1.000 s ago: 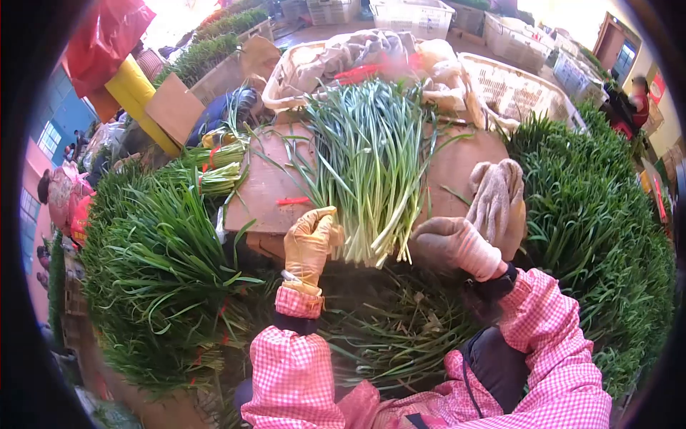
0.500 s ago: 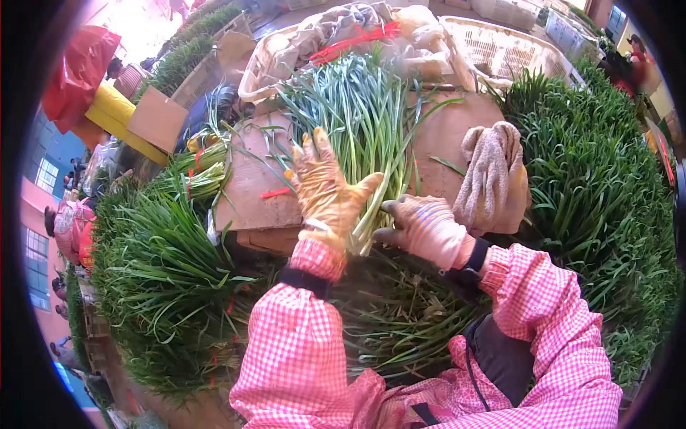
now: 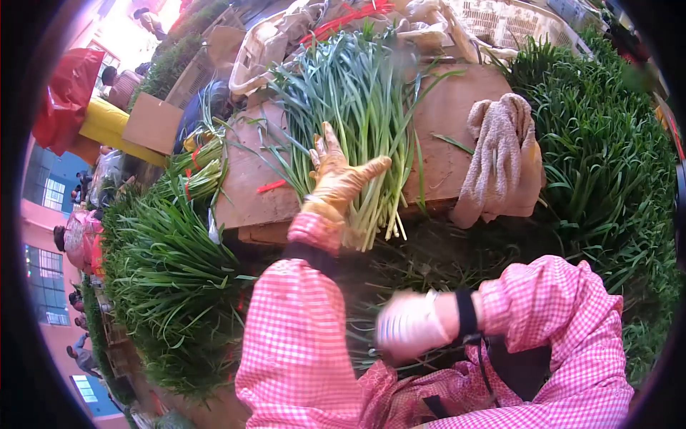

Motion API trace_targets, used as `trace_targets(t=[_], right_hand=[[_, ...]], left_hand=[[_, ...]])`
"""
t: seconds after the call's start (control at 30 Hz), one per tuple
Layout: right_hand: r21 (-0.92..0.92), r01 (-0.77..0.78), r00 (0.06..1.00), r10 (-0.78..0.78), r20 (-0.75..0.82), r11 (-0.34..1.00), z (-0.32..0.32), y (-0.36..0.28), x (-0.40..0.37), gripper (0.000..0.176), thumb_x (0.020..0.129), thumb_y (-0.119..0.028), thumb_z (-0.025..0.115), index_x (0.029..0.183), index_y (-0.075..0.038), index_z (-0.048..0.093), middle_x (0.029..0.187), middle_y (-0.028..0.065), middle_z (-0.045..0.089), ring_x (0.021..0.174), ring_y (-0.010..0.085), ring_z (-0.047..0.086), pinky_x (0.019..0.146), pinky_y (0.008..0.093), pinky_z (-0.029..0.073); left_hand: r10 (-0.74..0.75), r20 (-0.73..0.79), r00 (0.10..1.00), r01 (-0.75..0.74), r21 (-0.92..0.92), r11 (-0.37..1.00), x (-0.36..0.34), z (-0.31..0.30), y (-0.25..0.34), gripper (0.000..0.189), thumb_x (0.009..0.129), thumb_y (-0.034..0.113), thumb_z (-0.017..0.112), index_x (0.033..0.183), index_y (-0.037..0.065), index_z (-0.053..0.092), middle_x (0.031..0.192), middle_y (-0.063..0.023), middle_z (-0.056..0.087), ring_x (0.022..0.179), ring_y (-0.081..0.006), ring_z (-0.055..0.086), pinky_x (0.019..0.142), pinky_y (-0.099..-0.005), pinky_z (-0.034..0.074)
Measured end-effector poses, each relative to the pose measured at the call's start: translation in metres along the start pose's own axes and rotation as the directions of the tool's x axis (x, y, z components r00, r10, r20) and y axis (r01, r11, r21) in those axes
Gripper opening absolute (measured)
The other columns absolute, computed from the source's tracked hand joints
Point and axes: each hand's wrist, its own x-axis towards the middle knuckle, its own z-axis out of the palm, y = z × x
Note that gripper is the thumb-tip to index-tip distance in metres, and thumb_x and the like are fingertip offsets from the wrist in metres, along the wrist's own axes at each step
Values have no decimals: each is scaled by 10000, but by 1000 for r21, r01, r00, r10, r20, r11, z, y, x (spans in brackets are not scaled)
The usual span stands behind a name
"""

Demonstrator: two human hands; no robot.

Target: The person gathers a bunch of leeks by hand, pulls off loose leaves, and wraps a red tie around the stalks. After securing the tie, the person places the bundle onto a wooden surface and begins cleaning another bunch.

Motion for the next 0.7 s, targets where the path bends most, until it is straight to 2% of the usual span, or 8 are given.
trace_targets(t=[0.03,0.1,0.13,0.2,0.4,0.5,0.6,0.7], right_hand=[[52,-8,949,24,-313,999,-3,20,-8,222,732,-270,641,794,-60,679,692,135,627,663,294,606,614,372,501],[135,-50,627,136,-767,990,-16,53,-17,205,755,-259,630,825,-70,665,697,136,611,692,302,609,636,366,500],[177,-83,413,195,-890,981,-26,63,-17,188,768,-249,622,839,-79,658,700,132,604,701,303,610,640,362,499],[208,-23,220,208,-953,978,-43,82,-13,182,785,-241,620,887,-92,642,780,123,602,736,303,612,647,380,498],[-105,-519,412,141,-900,848,-60,95,0,192,798,-212,597,929,-74,577,825,127,572,791,305,608,639,412,486],[-93,-421,473,131,-871,902,-19,151,26,182,771,-211,588,869,-60,561,741,108,559,687,273,592,564,379,477],[18,265,635,-160,-756,964,2,59,15,91,702,-155,605,700,-70,570,580,46,520,540,155,550,487,348,453],[-89,267,709,-258,-657,960,27,25,26,116,667,-179,632,683,-74,586,634,63,571,541,225,566,478,368,457]], left_hand=[[10,64,998,4,-206,979,0,-13,-1,1193,632,562,754,1458,85,37,1504,-215,50,1397,-342,17,1109,-465,75],[91,59,994,-61,-390,919,2,-36,-10,982,753,550,664,1429,11,198,1469,-217,219,1380,-279,179,1105,-315,163],[103,48,993,-68,-480,875,-6,-44,-10,886,790,541,627,1409,15,272,1414,-217,335,1338,-282,282,1088,-321,212],[116,-70,991,-135,-421,897,-1,-51,-20,826,786,515,640,1376,17,348,1379,-229,383,1309,-306,336,1075,-344,243],[316,-95,944,-301,145,943,-9,-40,2,680,749,407,690,1342,175,452,1422,-267,286,1342,-405,220,1090,-427,202],[300,-66,952,-268,297,917,5,-22,-18,721,705,435,719,1352,303,430,1447,-256,240,1357,-416,169,1095,-474,167],[250,-43,967,-232,249,940,8,-20,-21,746,711,442,714,1372,318,393,1452,-261,226,1357,-417,170,1095,-474,171],[238,-22,971,-231,174,957,6,-23,-19,751,717,444,708,1380,319,378,1446,-275,224,1356,-418,178,1097,-460,178]])
